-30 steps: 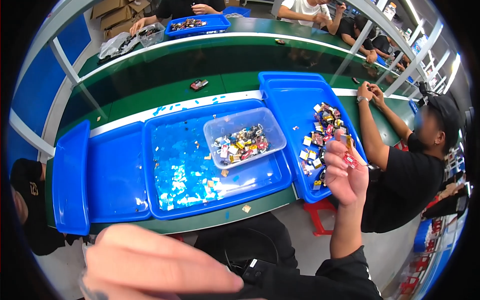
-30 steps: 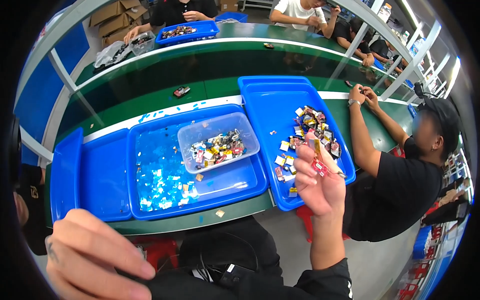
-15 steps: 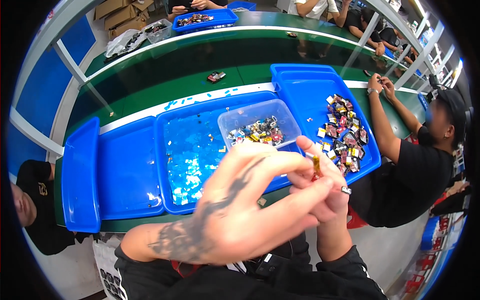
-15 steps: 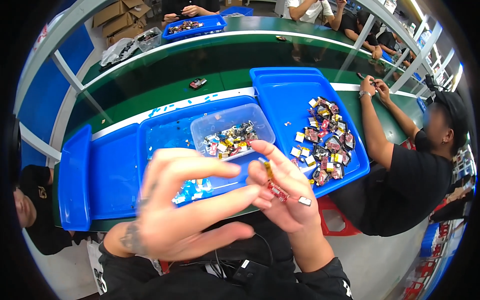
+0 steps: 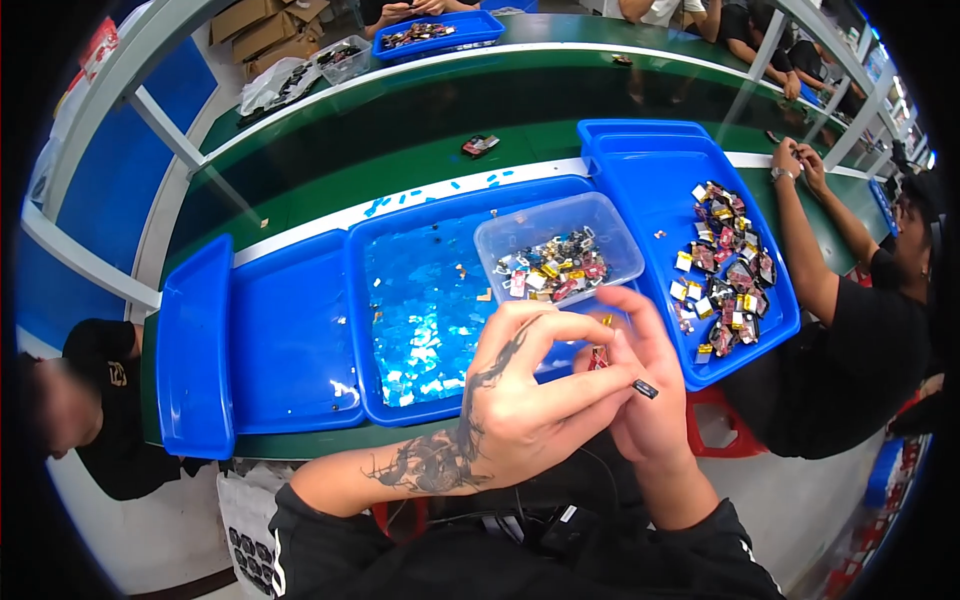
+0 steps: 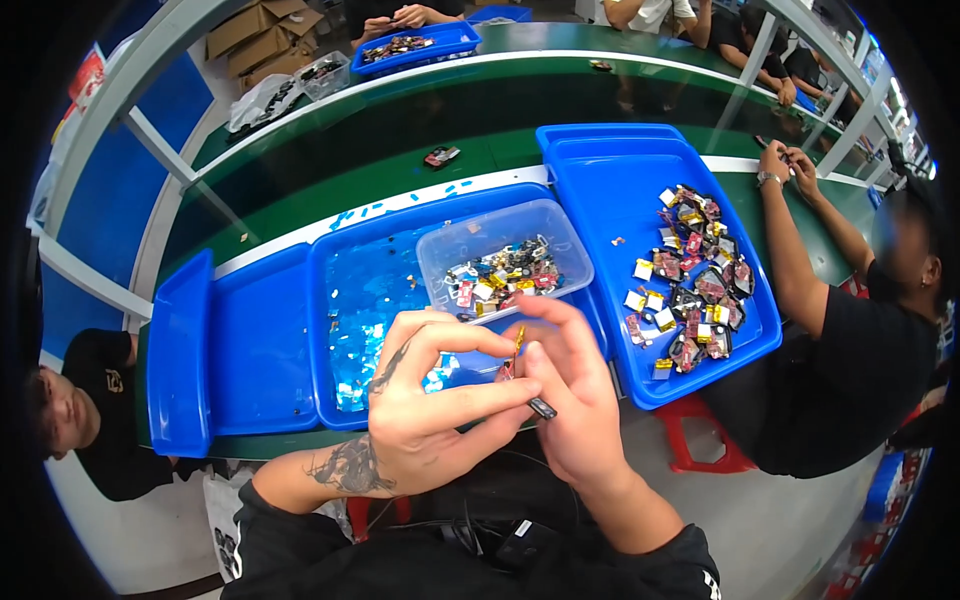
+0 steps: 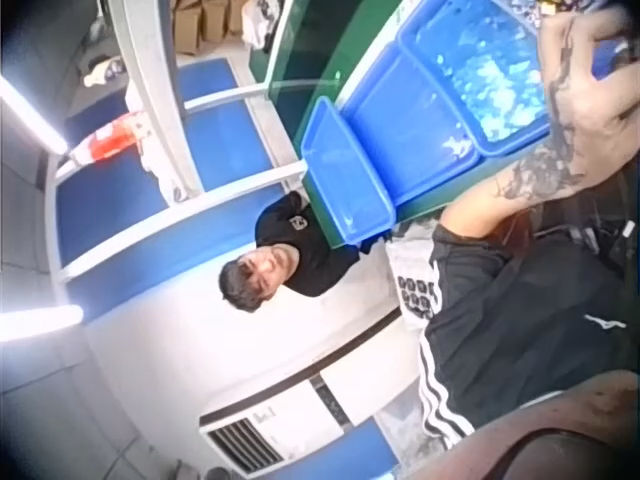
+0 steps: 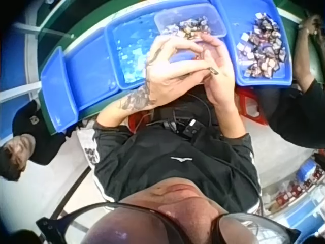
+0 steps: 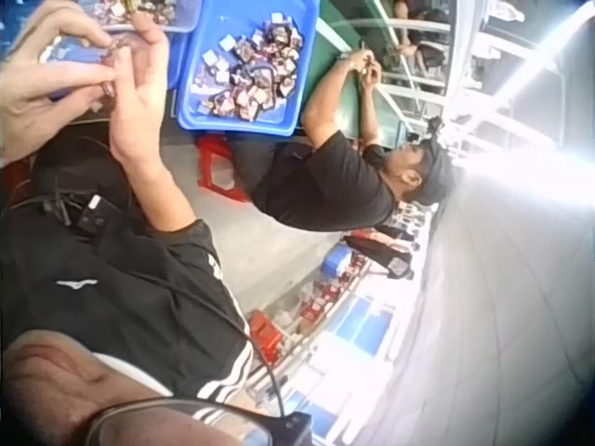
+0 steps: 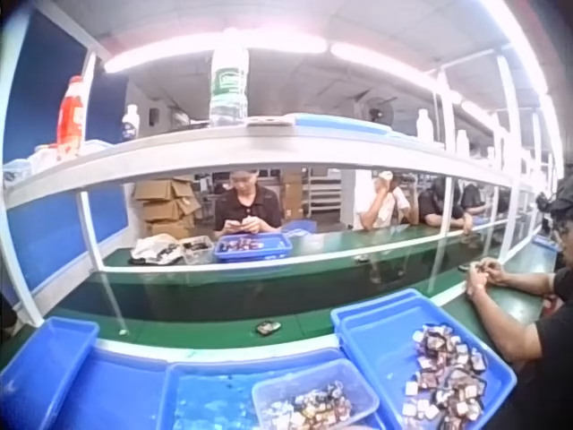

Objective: Manually assemble internal components into a small electronic housing.

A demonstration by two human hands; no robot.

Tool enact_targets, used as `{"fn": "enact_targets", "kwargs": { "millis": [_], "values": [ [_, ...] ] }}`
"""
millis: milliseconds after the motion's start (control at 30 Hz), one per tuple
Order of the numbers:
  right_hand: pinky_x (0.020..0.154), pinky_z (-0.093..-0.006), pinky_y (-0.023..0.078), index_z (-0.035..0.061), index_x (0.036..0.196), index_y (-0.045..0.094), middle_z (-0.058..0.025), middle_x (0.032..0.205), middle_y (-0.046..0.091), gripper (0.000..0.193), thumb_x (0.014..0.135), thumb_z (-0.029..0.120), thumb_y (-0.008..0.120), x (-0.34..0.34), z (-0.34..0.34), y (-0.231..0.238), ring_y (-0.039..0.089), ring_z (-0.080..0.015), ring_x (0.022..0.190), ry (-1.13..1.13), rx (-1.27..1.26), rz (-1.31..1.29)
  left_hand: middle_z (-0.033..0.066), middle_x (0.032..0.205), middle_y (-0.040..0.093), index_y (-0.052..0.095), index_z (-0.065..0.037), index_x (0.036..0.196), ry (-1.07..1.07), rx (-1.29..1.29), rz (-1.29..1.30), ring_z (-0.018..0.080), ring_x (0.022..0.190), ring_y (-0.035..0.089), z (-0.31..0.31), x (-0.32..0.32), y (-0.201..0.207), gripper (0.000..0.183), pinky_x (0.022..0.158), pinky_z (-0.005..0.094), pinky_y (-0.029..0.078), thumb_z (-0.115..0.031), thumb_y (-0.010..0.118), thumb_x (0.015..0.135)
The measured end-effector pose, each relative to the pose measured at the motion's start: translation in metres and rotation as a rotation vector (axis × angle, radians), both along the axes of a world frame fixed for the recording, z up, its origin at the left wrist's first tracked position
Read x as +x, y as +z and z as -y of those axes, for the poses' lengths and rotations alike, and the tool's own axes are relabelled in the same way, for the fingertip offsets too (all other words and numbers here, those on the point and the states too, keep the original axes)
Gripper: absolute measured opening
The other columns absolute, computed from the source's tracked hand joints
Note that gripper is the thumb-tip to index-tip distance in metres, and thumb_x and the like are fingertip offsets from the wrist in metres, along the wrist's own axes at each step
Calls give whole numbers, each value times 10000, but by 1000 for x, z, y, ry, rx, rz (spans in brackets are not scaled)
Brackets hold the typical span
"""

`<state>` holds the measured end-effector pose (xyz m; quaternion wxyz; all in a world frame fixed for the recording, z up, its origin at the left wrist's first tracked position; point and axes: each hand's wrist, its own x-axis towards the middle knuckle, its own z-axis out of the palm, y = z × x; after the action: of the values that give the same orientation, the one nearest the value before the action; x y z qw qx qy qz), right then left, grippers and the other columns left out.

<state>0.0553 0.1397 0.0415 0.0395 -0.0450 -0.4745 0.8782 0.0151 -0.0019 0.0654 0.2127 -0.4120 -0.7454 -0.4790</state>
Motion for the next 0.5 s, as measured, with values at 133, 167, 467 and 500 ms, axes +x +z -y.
{"fn": "enact_targets", "kwargs": {
  "millis": [133, 167, 467, 500],
  "values": [
    [731, -245, 474, -52, 1255, 473, -125, 1175, 493, 342, 937, 71, 503, 8, -10, -10, 548, -121, 887, -304, 532, -389, 68, 875, 674, 742, -64, 890, -79, -9, 184, 201, 769, 616, 10, -3, -4, 194, 710, 305, 479, -2, 751, 707],
    [707, -243, 470, -59, 1157, 557, -117, 1125, 531, 274, 916, 72, 560, 8, -12, -6, 554, -116, 835, -252, 552, -500, 82, 860, 678, 737, -47, 890, -141, 71, 378, 194, 758, 633, 9, -1, -7, 173, 710, 292, 491, 9, 740, 726],
    [685, -201, 467, -63, 1150, 580, -108, 1047, 610, 260, 929, 74, 576, 8, -18, 5, 579, -100, 826, 55, 570, -261, 156, 923, 697, 664, 62, 1029, -439, 537, 1356, 186, 860, 679, 22, -10, -23, 176, 791, 310, 554, -54, 615, 906],
    [694, -198, 475, -65, 1189, 558, -109, 1056, 615, 288, 935, 71, 564, 9, -17, 5, 586, -104, 839, 116, 539, -216, 156, 923, 697, 664, 62, 1029, -435, 536, 1357, 186, 860, 679, 23, -11, -24, 176, 791, 310, 554, -54, 615, 906]
  ]
}}
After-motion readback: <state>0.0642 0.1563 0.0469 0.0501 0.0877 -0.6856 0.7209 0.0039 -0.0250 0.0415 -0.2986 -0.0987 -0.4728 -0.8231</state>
